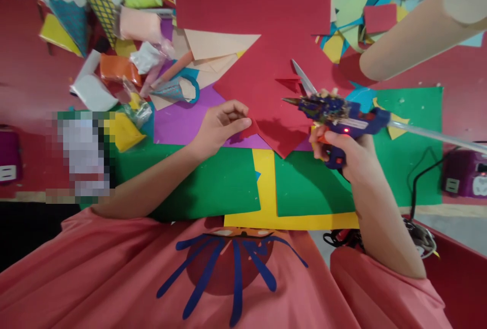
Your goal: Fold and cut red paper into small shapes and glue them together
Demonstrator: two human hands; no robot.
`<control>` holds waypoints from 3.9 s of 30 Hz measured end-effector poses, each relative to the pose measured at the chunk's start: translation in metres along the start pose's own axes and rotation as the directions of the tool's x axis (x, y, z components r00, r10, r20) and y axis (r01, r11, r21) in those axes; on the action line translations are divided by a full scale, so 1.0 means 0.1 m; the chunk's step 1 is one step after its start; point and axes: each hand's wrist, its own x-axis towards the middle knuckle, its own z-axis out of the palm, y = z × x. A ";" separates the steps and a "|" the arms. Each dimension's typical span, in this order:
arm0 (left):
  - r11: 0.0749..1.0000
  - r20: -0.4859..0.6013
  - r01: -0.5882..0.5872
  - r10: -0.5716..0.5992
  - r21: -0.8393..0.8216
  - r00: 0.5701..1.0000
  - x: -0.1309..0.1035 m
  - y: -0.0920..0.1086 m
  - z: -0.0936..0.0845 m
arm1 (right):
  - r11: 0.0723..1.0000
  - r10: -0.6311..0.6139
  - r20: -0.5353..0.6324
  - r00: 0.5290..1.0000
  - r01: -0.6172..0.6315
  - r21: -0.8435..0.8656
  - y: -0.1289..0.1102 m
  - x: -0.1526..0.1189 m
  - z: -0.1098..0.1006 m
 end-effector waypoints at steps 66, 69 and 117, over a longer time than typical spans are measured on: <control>0.874 -0.099 -0.351 0.403 0.337 0.910 0.00 -0.03 -0.06 | 0.991 0.091 0.296 0.951 -0.057 -0.121 0.25 0.28 0.22; 0.871 -0.091 -0.360 0.410 0.333 0.908 0.00 -0.03 -0.06 | 0.992 0.084 0.294 0.952 -0.052 -0.114 0.25 0.28 0.22; 0.870 -0.108 -0.328 0.390 0.369 0.915 0.01 -0.04 -0.09 | 0.985 0.094 0.320 0.943 -0.041 -0.167 0.23 0.28 0.21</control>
